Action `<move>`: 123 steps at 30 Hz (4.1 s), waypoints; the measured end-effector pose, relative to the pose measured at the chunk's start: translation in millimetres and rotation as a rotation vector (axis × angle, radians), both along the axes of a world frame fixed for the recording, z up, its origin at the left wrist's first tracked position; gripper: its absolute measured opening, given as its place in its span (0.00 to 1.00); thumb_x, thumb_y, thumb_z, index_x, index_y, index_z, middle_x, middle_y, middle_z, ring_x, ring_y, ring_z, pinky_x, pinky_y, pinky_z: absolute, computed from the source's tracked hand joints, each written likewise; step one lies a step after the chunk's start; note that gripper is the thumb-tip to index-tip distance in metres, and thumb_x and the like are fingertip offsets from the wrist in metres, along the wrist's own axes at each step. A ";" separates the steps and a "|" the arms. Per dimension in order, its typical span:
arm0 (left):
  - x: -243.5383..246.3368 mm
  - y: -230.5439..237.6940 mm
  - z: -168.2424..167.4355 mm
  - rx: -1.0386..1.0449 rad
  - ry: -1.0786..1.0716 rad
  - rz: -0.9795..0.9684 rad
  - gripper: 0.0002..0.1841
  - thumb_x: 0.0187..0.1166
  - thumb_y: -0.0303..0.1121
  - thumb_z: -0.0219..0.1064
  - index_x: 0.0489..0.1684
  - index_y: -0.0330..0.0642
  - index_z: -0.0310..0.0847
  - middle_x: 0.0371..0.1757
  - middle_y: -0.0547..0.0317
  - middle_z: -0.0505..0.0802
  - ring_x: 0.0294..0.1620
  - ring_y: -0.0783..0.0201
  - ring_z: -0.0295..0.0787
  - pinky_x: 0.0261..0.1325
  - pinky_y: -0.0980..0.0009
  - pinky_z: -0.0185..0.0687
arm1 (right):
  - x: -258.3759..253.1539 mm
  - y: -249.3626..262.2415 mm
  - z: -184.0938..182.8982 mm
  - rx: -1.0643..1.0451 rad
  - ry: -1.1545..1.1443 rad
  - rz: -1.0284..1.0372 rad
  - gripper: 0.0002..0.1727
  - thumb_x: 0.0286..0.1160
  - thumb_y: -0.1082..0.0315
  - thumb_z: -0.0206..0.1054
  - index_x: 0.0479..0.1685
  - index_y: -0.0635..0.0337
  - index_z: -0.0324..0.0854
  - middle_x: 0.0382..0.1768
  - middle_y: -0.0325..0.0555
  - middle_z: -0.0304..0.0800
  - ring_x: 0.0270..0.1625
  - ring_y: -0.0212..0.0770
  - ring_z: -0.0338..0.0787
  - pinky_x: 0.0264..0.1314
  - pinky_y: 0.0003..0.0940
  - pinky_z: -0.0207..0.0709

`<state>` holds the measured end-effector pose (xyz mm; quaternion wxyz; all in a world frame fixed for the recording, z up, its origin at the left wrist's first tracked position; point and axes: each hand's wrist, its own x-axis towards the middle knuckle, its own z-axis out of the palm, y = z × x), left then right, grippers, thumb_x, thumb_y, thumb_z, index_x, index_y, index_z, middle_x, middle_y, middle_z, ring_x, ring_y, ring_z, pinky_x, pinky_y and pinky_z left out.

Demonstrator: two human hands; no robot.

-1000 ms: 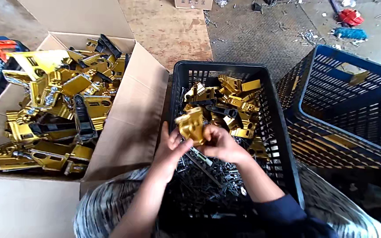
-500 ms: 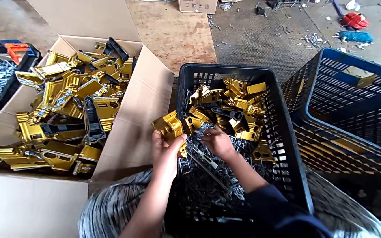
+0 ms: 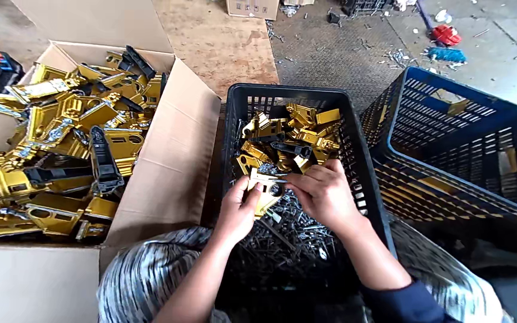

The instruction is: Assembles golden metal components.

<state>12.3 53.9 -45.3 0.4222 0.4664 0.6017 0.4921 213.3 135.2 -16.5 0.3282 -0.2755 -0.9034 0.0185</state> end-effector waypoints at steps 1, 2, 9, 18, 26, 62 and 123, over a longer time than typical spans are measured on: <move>0.8 -0.2 0.4 0.000 -0.027 -0.046 0.11 0.89 0.35 0.58 0.58 0.42 0.83 0.45 0.62 0.92 0.47 0.72 0.90 0.55 0.70 0.87 | -3.2 -1.0 -2.3 0.012 -0.007 -0.015 0.14 0.82 0.59 0.63 0.45 0.51 0.96 0.27 0.39 0.91 0.32 0.41 0.87 0.49 0.49 0.71; 2.2 -0.3 0.6 0.007 -0.037 -0.076 0.11 0.89 0.34 0.59 0.57 0.42 0.84 0.44 0.62 0.92 0.47 0.73 0.90 0.54 0.71 0.87 | -5.8 -2.5 -4.6 0.003 -0.008 -0.022 0.14 0.83 0.59 0.63 0.46 0.49 0.96 0.27 0.39 0.90 0.31 0.40 0.86 0.48 0.48 0.71; 12.9 -1.7 -5.1 0.053 0.071 0.054 0.15 0.91 0.40 0.57 0.44 0.44 0.88 0.33 0.68 0.90 0.36 0.79 0.85 0.44 0.78 0.80 | -30.3 -29.5 -26.2 -0.025 0.062 -0.145 0.14 0.81 0.61 0.64 0.50 0.50 0.96 0.22 0.42 0.81 0.25 0.42 0.80 0.36 0.44 0.69; 0.2 1.0 0.9 0.346 0.261 0.149 0.12 0.85 0.37 0.63 0.29 0.45 0.85 0.22 0.73 0.82 0.23 0.83 0.76 0.28 0.84 0.73 | -6.1 -28.7 -32.0 -0.592 0.309 0.048 0.22 0.79 0.77 0.58 0.69 0.56 0.88 0.81 0.53 0.75 0.62 0.35 0.89 0.63 0.32 0.87; -0.8 -7.3 0.2 0.234 -0.577 -0.418 0.17 0.88 0.52 0.58 0.43 0.55 0.91 0.42 0.70 0.96 0.46 0.75 0.93 0.53 0.71 0.90 | -6.8 -36.9 -25.8 -1.163 0.760 0.671 0.68 0.55 0.41 0.84 0.97 0.50 0.42 0.82 0.43 0.74 0.76 0.41 0.81 0.78 0.42 0.78; -23.6 11.5 -3.5 -0.033 -0.365 0.345 0.47 0.64 0.25 0.78 0.84 0.47 0.49 0.61 0.53 0.83 0.53 0.63 0.88 0.51 0.65 0.89 | -77.0 -3.5 -117.9 -0.981 -0.732 -0.162 0.17 0.80 0.66 0.64 0.64 0.61 0.86 0.66 0.63 0.87 0.70 0.67 0.85 0.68 0.71 0.77; -13.8 10.0 -8.5 -0.092 -0.579 0.268 0.18 0.70 0.18 0.75 0.59 0.31 0.80 0.48 0.45 0.94 0.44 0.56 0.95 0.46 0.63 0.92 | -18.5 -49.1 -49.5 -1.157 -0.768 -0.430 0.23 0.91 0.54 0.52 0.74 0.58 0.73 0.55 0.65 0.89 0.61 0.68 0.89 0.60 0.69 0.79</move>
